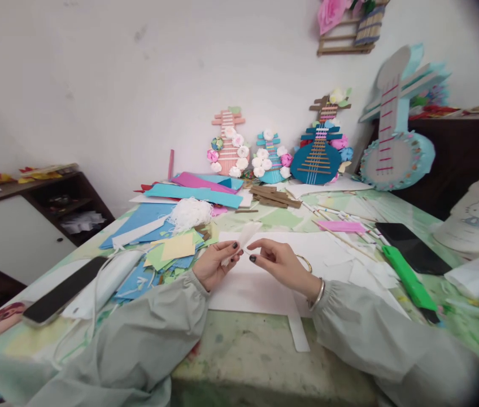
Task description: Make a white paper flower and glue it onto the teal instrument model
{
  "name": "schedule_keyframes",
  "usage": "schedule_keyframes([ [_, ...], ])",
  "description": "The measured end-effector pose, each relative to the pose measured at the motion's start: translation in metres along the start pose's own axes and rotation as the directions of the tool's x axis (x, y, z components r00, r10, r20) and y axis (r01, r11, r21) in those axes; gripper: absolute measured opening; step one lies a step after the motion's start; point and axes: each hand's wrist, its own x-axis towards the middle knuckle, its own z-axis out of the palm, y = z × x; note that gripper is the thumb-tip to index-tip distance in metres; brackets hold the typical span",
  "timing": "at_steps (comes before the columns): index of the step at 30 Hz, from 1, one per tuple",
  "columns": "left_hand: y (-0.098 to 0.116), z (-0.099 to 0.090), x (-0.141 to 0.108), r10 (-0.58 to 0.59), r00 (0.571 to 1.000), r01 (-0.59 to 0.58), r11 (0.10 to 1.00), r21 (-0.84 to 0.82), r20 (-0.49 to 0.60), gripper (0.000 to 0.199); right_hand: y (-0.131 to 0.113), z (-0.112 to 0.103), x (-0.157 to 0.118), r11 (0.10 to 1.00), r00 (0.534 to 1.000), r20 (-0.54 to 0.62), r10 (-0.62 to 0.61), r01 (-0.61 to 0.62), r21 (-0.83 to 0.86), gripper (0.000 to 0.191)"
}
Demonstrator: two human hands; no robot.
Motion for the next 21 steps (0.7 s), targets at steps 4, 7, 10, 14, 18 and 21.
schedule_keyframes([
  [4, 0.0, 0.001, -0.001, -0.01, 1.0, 0.009, 0.998, 0.054, 0.021, 0.022, 0.008, -0.008, 0.006, 0.979, 0.996, 0.039, 0.081, -0.087, 0.186, 0.023],
  [7, -0.003, 0.002, -0.003, 0.0, 0.99, -0.031, 0.976, 0.215, 0.144, 0.022, 0.013, -0.017, 0.01, 0.99, 0.991, 0.111, 0.081, -0.093, 0.108, 0.02],
  [10, -0.006, 0.004, -0.004, 0.008, 0.969, -0.115, 0.899, 0.423, 0.246, 0.018, 0.014, -0.028, 0.012, 0.997, 0.985, 0.156, 0.07, -0.071, 0.001, 0.014],
  [14, -0.011, 0.007, -0.005, -0.011, 0.957, -0.172, 0.783, 0.597, 0.291, 0.012, 0.012, -0.035, 0.011, 0.981, 0.972, 0.22, 0.084, -0.042, -0.189, 0.016],
  [18, -0.017, 0.011, -0.007, -0.006, 0.947, -0.224, 0.702, 0.676, 0.321, 0.009, 0.007, -0.032, 0.007, 0.944, 0.964, 0.229, 0.136, -0.056, -0.326, 0.017],
  [21, -0.023, 0.014, -0.009, 0.04, 0.955, -0.248, 0.654, 0.715, 0.295, 0.008, 0.0, -0.027, 0.005, 0.935, 0.963, 0.186, 0.194, -0.124, -0.332, 0.018],
])
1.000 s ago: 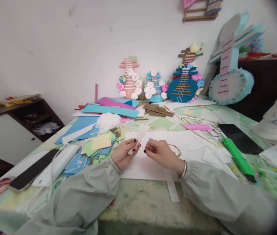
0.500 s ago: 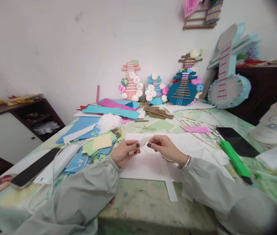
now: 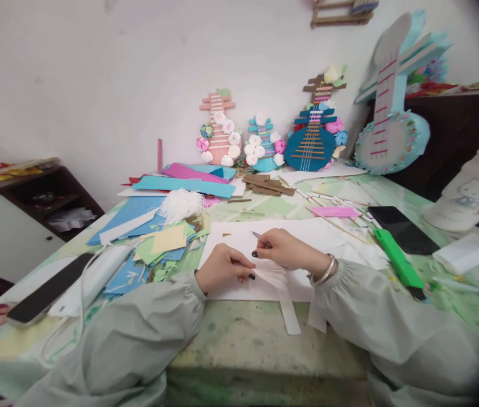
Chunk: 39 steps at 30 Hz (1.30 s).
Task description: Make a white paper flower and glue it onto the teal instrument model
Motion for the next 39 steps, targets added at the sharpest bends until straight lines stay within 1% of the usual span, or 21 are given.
schedule_keyframes([
  [4, -0.001, 0.007, -0.002, 0.077, 0.989, -0.06, 0.989, 0.139, -0.125, 0.006, -0.012, 0.002, -0.004, 0.996, 0.997, -0.004, 0.075, -0.075, 0.053, 0.016],
  [6, 0.001, 0.006, -0.002, 0.113, 0.978, -0.077, 0.977, 0.199, -0.178, 0.005, -0.018, 0.003, -0.007, 0.994, 0.997, -0.014, 0.077, -0.075, 0.083, 0.016],
  [7, 0.002, 0.005, -0.002, 0.117, 0.972, -0.075, 0.977, 0.202, -0.206, 0.005, -0.021, 0.004, -0.008, 0.994, 0.997, -0.025, 0.067, -0.065, 0.087, 0.016],
  [9, 0.004, 0.001, -0.001, 0.09, 0.961, -0.056, 0.989, 0.136, -0.262, 0.01, -0.026, 0.006, -0.012, 0.998, 0.998, -0.06, 0.036, -0.032, 0.062, 0.017],
  [11, 0.006, -0.003, 0.0, 0.035, 0.958, -0.038, 0.999, -0.004, -0.283, 0.016, -0.029, 0.01, -0.015, 1.0, 0.993, -0.117, 0.002, 0.002, 0.028, 0.019],
  [13, 0.006, -0.006, 0.001, -0.011, 0.967, -0.032, 0.986, -0.164, -0.254, 0.022, -0.029, 0.013, -0.016, 0.999, 0.984, -0.178, -0.021, 0.026, 0.028, 0.02],
  [15, 0.007, -0.008, 0.001, -0.051, 0.976, -0.022, 0.945, -0.326, -0.211, 0.024, -0.026, 0.016, -0.016, 0.996, 0.976, -0.216, -0.028, 0.045, 0.074, 0.02],
  [18, 0.006, -0.01, 0.001, -0.143, 0.977, 0.033, 0.836, -0.548, -0.16, 0.025, -0.019, 0.019, -0.012, 0.979, 0.973, -0.228, 0.022, 0.025, 0.201, 0.019],
  [21, 0.006, -0.011, 0.0, -0.214, 0.971, 0.082, 0.72, -0.689, -0.108, 0.027, -0.013, 0.02, -0.007, 0.937, 0.974, -0.208, 0.089, -0.012, 0.348, 0.021],
  [23, 0.004, -0.011, -0.001, -0.196, 0.979, 0.096, 0.685, -0.722, -0.056, 0.031, -0.013, 0.02, -0.006, 0.915, 0.978, -0.18, 0.103, -0.023, 0.403, 0.022],
  [27, 0.0, -0.01, -0.002, -0.111, 0.994, 0.091, 0.683, -0.725, 0.019, 0.031, -0.018, 0.018, -0.007, 0.917, 0.978, -0.156, 0.135, -0.065, 0.393, 0.023],
  [30, -0.002, -0.008, -0.003, -0.102, 0.995, 0.085, 0.679, -0.729, 0.02, 0.024, -0.018, 0.019, -0.007, 0.92, 0.98, -0.152, 0.129, -0.061, 0.386, 0.023],
  [33, -0.004, -0.006, -0.001, -0.079, 0.996, 0.072, 0.651, -0.756, 0.027, 0.017, -0.013, 0.021, -0.006, 0.917, 0.984, -0.153, 0.094, -0.026, 0.398, 0.021],
  [36, -0.004, -0.005, 0.0, -0.079, 0.996, 0.077, 0.623, -0.779, 0.035, 0.014, -0.01, 0.022, -0.005, 0.917, 0.986, -0.16, 0.057, 0.012, 0.399, 0.02],
  [39, -0.003, -0.006, 0.0, -0.078, 0.997, 0.07, 0.635, -0.769, 0.026, 0.014, -0.01, 0.021, -0.005, 0.929, 0.984, -0.169, 0.052, 0.014, 0.369, 0.019],
])
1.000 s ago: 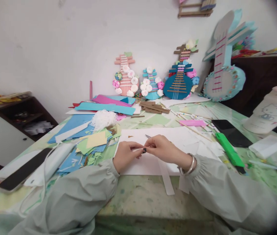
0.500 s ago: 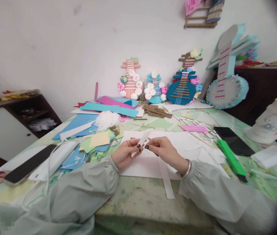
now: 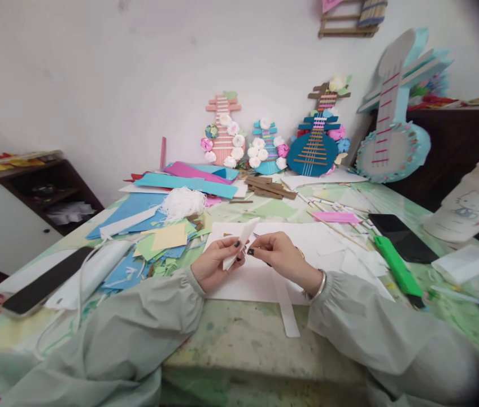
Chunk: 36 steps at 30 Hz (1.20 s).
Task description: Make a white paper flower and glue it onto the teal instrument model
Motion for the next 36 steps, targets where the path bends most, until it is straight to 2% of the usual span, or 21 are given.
schedule_keyframes([
  [5, 0.003, 0.002, -0.004, -0.005, 1.0, 0.007, 0.994, 0.108, -0.016, 0.018, 0.005, -0.005, 0.004, 1.0, 0.999, 0.043, -0.031, 0.031, 0.001, 0.022],
  [8, 0.003, 0.002, -0.005, 0.002, 1.0, -0.007, 0.966, 0.258, 0.019, 0.026, 0.014, -0.014, 0.009, 0.993, 0.99, 0.113, -0.087, 0.095, -0.064, 0.018],
  [10, 0.002, 0.001, -0.005, 0.022, 0.998, -0.044, 0.918, 0.395, 0.061, 0.032, 0.019, -0.022, 0.013, 0.983, 0.984, 0.158, -0.083, 0.107, -0.15, 0.014],
  [13, -0.003, 0.001, -0.004, 0.049, 0.992, -0.11, 0.774, 0.624, 0.114, 0.039, 0.019, -0.033, 0.015, 0.974, 0.981, 0.189, 0.035, 0.009, -0.225, 0.019],
  [16, -0.01, 0.003, -0.005, 0.174, 0.979, -0.192, 0.578, 0.793, 0.111, 0.038, 0.007, -0.035, 0.012, 0.986, 0.971, 0.215, 0.106, -0.075, -0.147, 0.024],
  [19, -0.016, 0.005, -0.005, 0.33, 0.935, -0.251, 0.362, 0.898, 0.128, 0.03, -0.008, -0.025, 0.003, 0.996, 0.977, 0.202, 0.069, -0.058, -0.064, 0.021],
  [21, -0.015, 0.004, -0.003, 0.383, 0.911, -0.274, 0.285, 0.918, 0.153, 0.02, -0.014, -0.015, -0.004, 0.999, 0.98, 0.2, 0.001, 0.007, -0.039, 0.019],
  [23, -0.012, 0.001, -0.001, 0.415, 0.902, -0.27, 0.331, 0.904, 0.118, 0.015, -0.016, -0.006, -0.01, 0.996, 0.978, 0.196, -0.067, 0.079, -0.05, 0.018],
  [26, -0.003, -0.005, 0.002, 0.413, 0.91, -0.226, 0.576, 0.786, -0.041, 0.021, -0.013, -0.001, -0.012, 0.991, 0.979, 0.159, -0.124, 0.129, -0.02, 0.017],
  [28, 0.003, -0.006, 0.002, 0.365, 0.921, -0.197, 0.744, 0.639, -0.141, 0.027, -0.009, -0.002, -0.009, 0.991, 0.983, 0.131, -0.126, 0.119, 0.066, 0.016],
  [30, 0.007, -0.004, 0.001, 0.283, 0.934, -0.158, 0.873, 0.462, -0.217, 0.032, -0.005, -0.005, -0.005, 0.988, 0.991, 0.102, -0.088, 0.075, 0.132, 0.015],
  [33, 0.01, 0.001, -0.002, 0.153, 0.954, -0.1, 0.972, 0.212, -0.256, 0.038, -0.003, -0.008, -0.001, 0.986, 0.997, 0.08, 0.004, -0.018, 0.165, 0.016],
  [36, 0.009, 0.002, -0.005, 0.072, 0.983, -0.057, 0.994, 0.089, -0.166, 0.036, -0.002, -0.009, 0.001, 0.985, 0.996, 0.079, 0.043, -0.056, 0.165, 0.017],
])
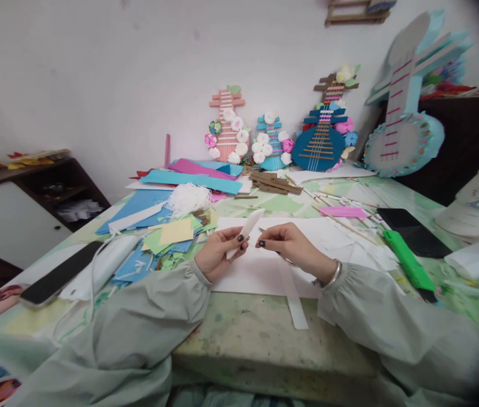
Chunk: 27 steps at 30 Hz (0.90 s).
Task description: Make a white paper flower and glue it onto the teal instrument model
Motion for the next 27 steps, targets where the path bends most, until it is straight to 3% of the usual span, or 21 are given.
schedule_keyframes([
  [4, -0.005, -0.004, 0.0, -0.017, 0.995, 0.021, 0.999, -0.048, 0.098, 0.025, 0.004, 0.0, 0.002, 0.999, 1.0, 0.001, -0.013, 0.013, -0.038, 0.018],
  [9, -0.006, -0.003, 0.0, 0.004, 0.993, 0.001, 0.999, -0.04, 0.12, 0.022, 0.012, -0.001, 0.004, 0.997, 1.0, 0.002, -0.031, 0.031, -0.066, 0.017],
  [16, -0.003, 0.002, 0.001, 0.032, 0.998, -0.035, 0.998, -0.048, -0.057, 0.027, 0.012, 0.001, 0.003, 0.994, 0.994, 0.008, -0.108, 0.109, -0.025, 0.023],
  [20, -0.005, 0.001, 0.004, 0.019, 0.99, -0.029, 0.997, -0.073, -0.136, 0.025, 0.004, -0.001, 0.0, 0.995, 0.997, 0.0, -0.083, 0.083, 0.047, 0.035],
  [27, -0.005, 0.0, 0.009, 0.049, 0.962, -0.075, 0.993, -0.086, -0.267, 0.017, 0.009, -0.017, 0.007, 0.979, 0.975, -0.222, 0.005, 0.04, 0.198, 0.042],
])
